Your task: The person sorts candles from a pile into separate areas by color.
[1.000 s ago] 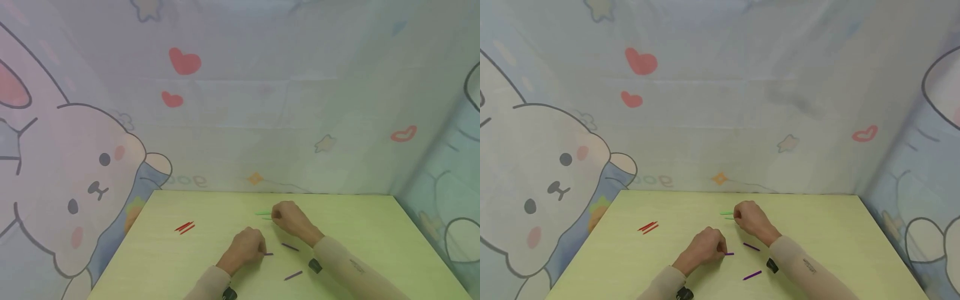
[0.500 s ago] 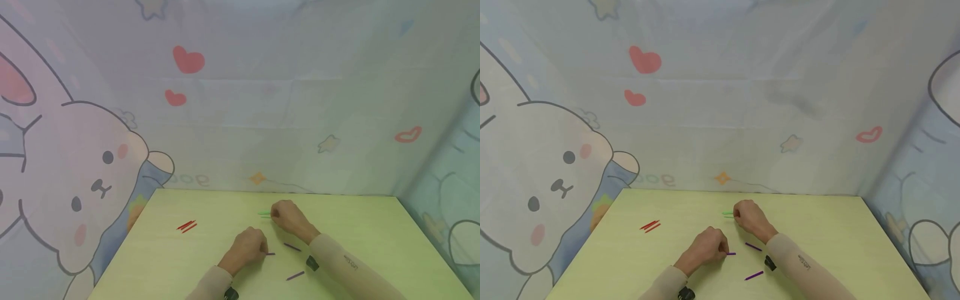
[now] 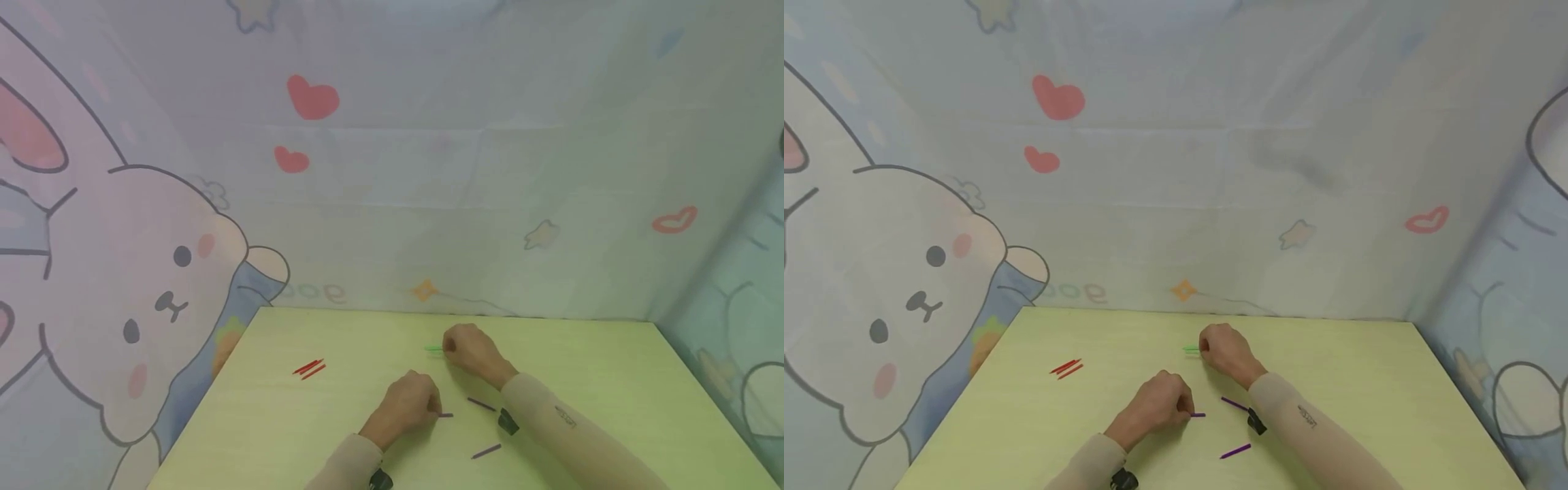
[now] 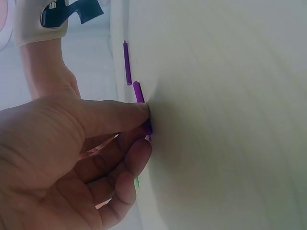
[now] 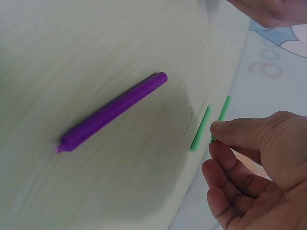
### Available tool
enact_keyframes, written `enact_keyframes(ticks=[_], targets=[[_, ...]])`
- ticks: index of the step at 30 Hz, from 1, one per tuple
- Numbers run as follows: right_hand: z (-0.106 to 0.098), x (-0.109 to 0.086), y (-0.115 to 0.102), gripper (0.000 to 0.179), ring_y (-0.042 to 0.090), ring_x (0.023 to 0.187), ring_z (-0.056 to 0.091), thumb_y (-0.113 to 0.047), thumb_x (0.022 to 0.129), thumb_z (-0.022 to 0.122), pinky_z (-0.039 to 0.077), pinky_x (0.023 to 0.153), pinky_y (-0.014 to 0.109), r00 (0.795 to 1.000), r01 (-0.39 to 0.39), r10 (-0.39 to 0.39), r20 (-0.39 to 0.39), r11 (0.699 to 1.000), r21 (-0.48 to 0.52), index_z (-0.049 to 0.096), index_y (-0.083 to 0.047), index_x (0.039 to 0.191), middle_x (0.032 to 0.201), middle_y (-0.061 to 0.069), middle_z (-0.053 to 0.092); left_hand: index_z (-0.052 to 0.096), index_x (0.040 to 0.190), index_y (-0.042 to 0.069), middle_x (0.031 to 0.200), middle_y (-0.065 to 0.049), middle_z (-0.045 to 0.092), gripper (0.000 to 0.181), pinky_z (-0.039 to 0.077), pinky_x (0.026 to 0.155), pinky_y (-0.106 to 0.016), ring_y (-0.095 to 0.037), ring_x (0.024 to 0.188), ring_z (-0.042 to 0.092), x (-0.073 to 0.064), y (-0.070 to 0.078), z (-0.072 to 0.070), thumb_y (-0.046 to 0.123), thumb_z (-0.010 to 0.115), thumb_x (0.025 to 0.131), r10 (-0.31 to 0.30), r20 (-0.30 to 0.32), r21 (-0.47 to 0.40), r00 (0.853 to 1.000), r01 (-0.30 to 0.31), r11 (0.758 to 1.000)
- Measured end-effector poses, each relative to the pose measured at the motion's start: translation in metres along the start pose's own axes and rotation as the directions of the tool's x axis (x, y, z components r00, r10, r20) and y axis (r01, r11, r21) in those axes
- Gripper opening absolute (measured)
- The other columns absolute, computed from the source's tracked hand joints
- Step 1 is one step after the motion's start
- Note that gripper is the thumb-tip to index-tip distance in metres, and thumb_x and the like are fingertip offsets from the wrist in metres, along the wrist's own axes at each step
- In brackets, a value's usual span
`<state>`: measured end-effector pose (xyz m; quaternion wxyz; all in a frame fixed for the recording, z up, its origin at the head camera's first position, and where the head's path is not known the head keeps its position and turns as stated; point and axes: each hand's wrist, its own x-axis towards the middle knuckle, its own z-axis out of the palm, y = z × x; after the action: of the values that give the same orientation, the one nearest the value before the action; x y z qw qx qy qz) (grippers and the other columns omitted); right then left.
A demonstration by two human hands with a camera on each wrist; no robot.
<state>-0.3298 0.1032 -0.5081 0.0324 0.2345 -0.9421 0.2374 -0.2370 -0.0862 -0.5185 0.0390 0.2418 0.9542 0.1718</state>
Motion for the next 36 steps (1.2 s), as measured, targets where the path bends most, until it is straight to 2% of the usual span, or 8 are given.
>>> enact_keyframes(ticks=[7,18,23,26,30,36], targets=[[0.007,0.006,0.003,0.026,0.014,0.073,0.057,0.012,0.084,0.066,0.055,0.070,0.034,1.000,-0.013,0.013,0.015,1.000,-0.014,0.069,-0.012,0.077,0.082,-0.003,0.067,0.088,0.088,0.020,0.086,0.010,0.081,0.014,0.060,0.070,-0.019,-0.005,0.078,0.073,0.001,-0.001,0.002,0.007,0.092,0.087,0.009,-0.016,0.007,1.000,-0.008,1.000],[0.013,0.014,0.009,0.024,0.018,0.079,0.061,0.014,0.081,0.067,0.059,0.074,0.039,1.000,-0.025,0.025,0.006,0.998,-0.053,0.071,-0.010,0.078,0.085,0.001,0.069,0.088,0.088,0.019,0.084,0.010,0.081,0.015,0.059,0.068,-0.017,-0.004,0.076,0.072,-0.001,-0.001,0.001,0.004,0.090,0.086,0.016,-0.027,-0.005,1.000,-0.016,1.000],[0.014,0.015,0.009,0.022,0.027,0.094,0.073,0.013,0.084,0.071,0.065,0.086,0.045,0.999,-0.042,0.044,0.024,0.997,-0.061,0.077,-0.008,0.088,0.097,0.005,0.077,0.088,0.088,0.019,0.084,0.009,0.080,0.013,0.059,0.069,-0.018,-0.004,0.076,0.072,-0.002,0.000,-0.001,0.006,0.091,0.087,0.010,-0.019,-0.008,1.000,-0.010,1.000],[0.013,0.015,0.008,0.021,0.031,0.100,0.076,0.012,0.084,0.074,0.065,0.091,0.047,0.999,-0.040,0.042,0.023,0.996,-0.076,0.078,-0.007,0.092,0.101,0.008,0.079,0.088,0.088,0.019,0.084,0.009,0.080,0.013,0.059,0.068,-0.017,-0.004,0.076,0.072,-0.003,0.001,-0.002,0.006,0.091,0.087,0.012,-0.016,-0.004,1.000,-0.012,1.000],[0.011,0.016,0.007,0.020,0.031,0.098,0.076,0.011,0.084,0.074,0.065,0.089,0.047,0.999,-0.045,0.047,0.026,0.995,-0.092,0.078,-0.007,0.091,0.099,0.008,0.079,0.089,0.089,0.019,0.084,0.010,0.081,0.016,0.059,0.069,-0.017,-0.004,0.078,0.074,-0.002,0.002,-0.002,0.003,0.089,0.086,0.020,-0.026,0.001,0.999,-0.020,1.000],[0.012,0.017,0.008,0.019,0.021,0.087,0.070,0.010,0.085,0.073,0.064,0.083,0.042,0.998,-0.050,0.052,0.024,0.993,-0.107,0.075,-0.009,0.087,0.092,0.003,0.075,0.089,0.089,0.019,0.085,0.009,0.081,0.013,0.058,0.068,-0.018,-0.005,0.077,0.073,-0.002,0.001,-0.001,0.006,0.091,0.088,0.013,-0.024,0.014,1.000,-0.013,1.000]])
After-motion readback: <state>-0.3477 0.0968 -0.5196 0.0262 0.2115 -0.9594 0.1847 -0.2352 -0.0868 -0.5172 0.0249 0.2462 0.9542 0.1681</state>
